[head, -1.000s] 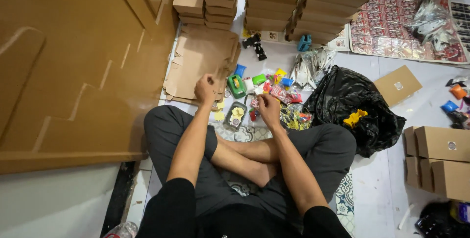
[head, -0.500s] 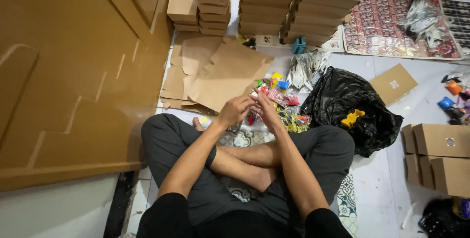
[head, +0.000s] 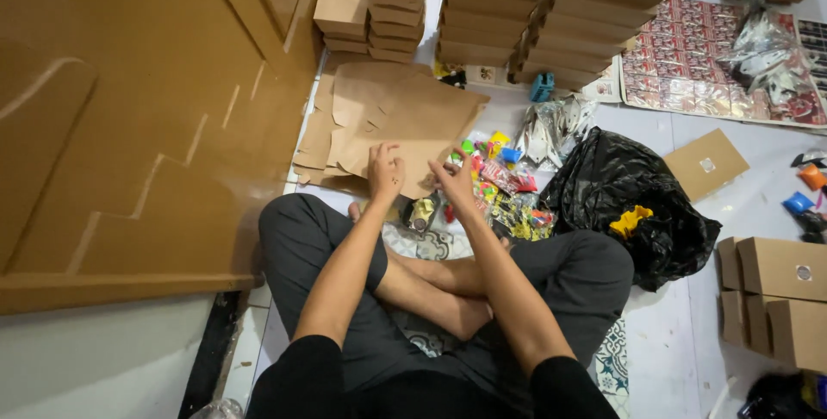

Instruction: The person sits on the floor and assembles flat-packed cardboard boxes. They fold the flaps, insert tabs into slots, and secure the box structure by hand. The person handles multiple boxes in sequence, stacking the finished ones nearby.

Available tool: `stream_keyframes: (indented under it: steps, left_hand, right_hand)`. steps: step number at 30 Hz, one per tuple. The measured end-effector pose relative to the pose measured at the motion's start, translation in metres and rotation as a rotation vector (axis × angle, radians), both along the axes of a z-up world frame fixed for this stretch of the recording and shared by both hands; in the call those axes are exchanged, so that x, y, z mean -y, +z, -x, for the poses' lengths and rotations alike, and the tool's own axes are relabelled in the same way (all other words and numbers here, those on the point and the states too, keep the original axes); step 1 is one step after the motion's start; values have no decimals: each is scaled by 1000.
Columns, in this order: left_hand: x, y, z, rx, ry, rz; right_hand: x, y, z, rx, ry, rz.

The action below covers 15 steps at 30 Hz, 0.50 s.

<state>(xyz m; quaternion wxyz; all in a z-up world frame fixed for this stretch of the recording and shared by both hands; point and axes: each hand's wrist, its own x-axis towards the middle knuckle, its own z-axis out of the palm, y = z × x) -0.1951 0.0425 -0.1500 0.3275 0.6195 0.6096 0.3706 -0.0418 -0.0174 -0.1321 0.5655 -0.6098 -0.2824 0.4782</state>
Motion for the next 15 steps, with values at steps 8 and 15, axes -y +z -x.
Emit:
stream_keyframes:
  steps: [8,15]
  left_hand:
    - [-13,11,6,123,298,-290]
    - [-4,28,6,16,387,-150]
  right_hand:
    - [-35,53,20,2,-276,-149]
    - [-48,57,-2,56,-370,-379]
